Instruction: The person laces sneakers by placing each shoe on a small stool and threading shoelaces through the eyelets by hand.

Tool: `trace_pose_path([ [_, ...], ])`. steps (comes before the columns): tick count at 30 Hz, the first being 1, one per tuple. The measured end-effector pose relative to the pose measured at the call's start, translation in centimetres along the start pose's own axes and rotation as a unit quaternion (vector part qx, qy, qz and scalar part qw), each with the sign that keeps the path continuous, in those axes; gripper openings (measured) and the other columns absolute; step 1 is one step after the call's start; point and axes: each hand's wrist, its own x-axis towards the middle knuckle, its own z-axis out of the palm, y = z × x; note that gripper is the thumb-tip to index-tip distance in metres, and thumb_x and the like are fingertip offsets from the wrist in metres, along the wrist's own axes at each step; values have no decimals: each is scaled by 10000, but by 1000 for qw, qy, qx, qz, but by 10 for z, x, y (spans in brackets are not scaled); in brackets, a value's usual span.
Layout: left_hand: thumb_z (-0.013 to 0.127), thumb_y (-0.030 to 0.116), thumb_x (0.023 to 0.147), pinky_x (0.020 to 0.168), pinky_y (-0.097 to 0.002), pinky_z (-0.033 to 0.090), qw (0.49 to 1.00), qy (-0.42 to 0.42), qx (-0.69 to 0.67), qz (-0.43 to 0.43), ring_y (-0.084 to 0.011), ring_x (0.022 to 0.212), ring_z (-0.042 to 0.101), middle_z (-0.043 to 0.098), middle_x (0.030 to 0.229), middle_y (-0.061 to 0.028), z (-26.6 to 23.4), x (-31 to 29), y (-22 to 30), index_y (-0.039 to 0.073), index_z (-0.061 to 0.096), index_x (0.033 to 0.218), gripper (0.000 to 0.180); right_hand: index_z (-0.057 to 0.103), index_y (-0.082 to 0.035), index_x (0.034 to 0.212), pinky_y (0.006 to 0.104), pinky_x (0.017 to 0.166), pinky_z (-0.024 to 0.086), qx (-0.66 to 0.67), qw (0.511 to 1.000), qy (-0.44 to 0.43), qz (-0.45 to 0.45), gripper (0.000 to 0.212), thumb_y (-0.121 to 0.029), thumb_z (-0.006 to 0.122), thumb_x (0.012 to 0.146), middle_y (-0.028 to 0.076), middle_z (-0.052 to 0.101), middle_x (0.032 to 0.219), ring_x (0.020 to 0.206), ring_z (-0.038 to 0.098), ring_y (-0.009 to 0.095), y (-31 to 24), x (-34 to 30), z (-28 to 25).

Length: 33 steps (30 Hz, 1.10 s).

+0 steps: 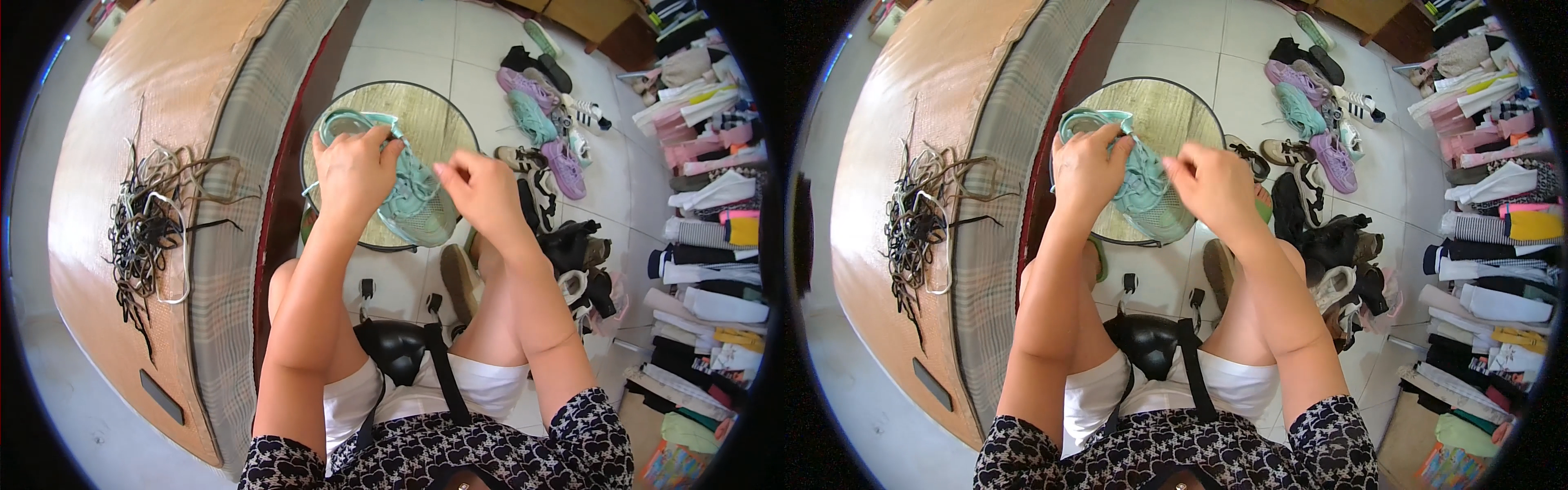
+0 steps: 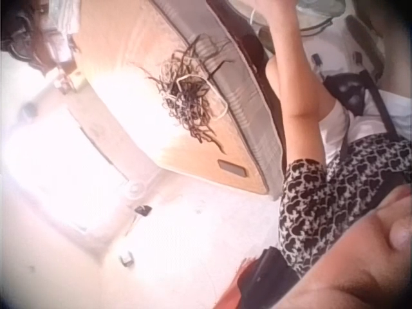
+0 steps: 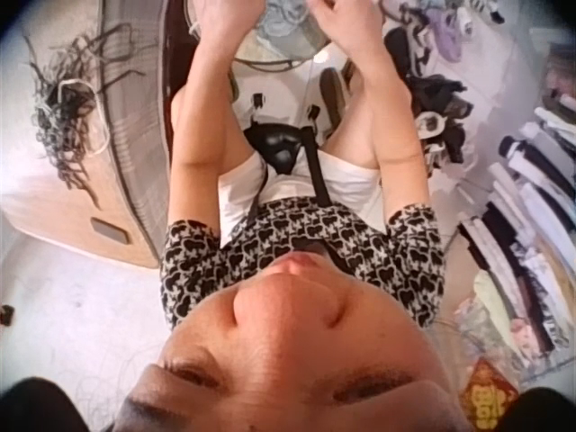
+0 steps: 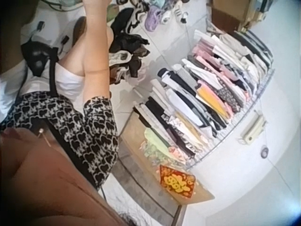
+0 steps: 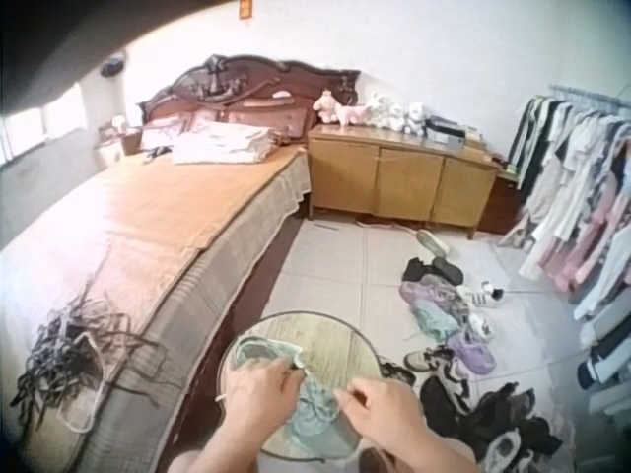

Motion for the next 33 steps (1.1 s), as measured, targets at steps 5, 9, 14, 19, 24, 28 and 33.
trace_pose_path([
  [5,685,253,850,1043,-645,312,999,31,0,22,-297,768,653,694,730,-88,4,-1,2,93,712,922,177,667,-63,954,368,661,506,-26,980,189,-58,359,-419,687,903,73,597,911,748,639,229,20,19,12],
  [9,674,240,857,1030,-639,332,996,63,-14,60,-292,755,648,690,720,-57,8,-4,4,93,703,883,152,640,-47,857,417,616,486,-7,981,170,-91,334,-375,677,908,92,591,846,690,618,296,5,22,28],
  [14,652,261,893,1007,-630,373,996,73,-5,49,-295,746,646,679,697,-61,11,-4,5,95,684,816,186,561,-21,740,444,578,457,11,987,50,-150,235,-184,604,904,136,559,734,653,578,367,2,23,33],
  [19,639,266,915,998,-607,392,997,40,-58,11,-320,751,649,670,691,-96,6,-1,-1,114,704,950,170,538,-17,689,312,551,411,184,969,36,-162,243,-127,657,870,54,505,653,569,466,148,1,10,17],
  [24,565,165,967,831,-438,520,950,-56,-295,-88,-326,825,679,676,808,-160,-31,1,-12,87,601,1199,247,619,0,922,265,658,460,180,905,385,-15,221,-210,684,924,16,609,778,695,529,98,50,37,-16],
  [28,545,116,982,777,-322,513,963,-29,-269,-9,-218,850,664,675,954,-121,-35,-9,-28,43,604,1178,217,643,-19,920,259,632,456,211,937,274,-33,147,-161,682,929,-15,581,783,696,527,77,32,25,-7],
  [33,580,83,946,814,-350,516,971,-60,-231,10,-253,915,666,662,1018,-142,-44,-11,-33,28,626,1102,172,663,-80,897,339,568,491,23,963,172,-205,142,-172,753,837,54,576,827,643,620,223,-6,9,37],
])
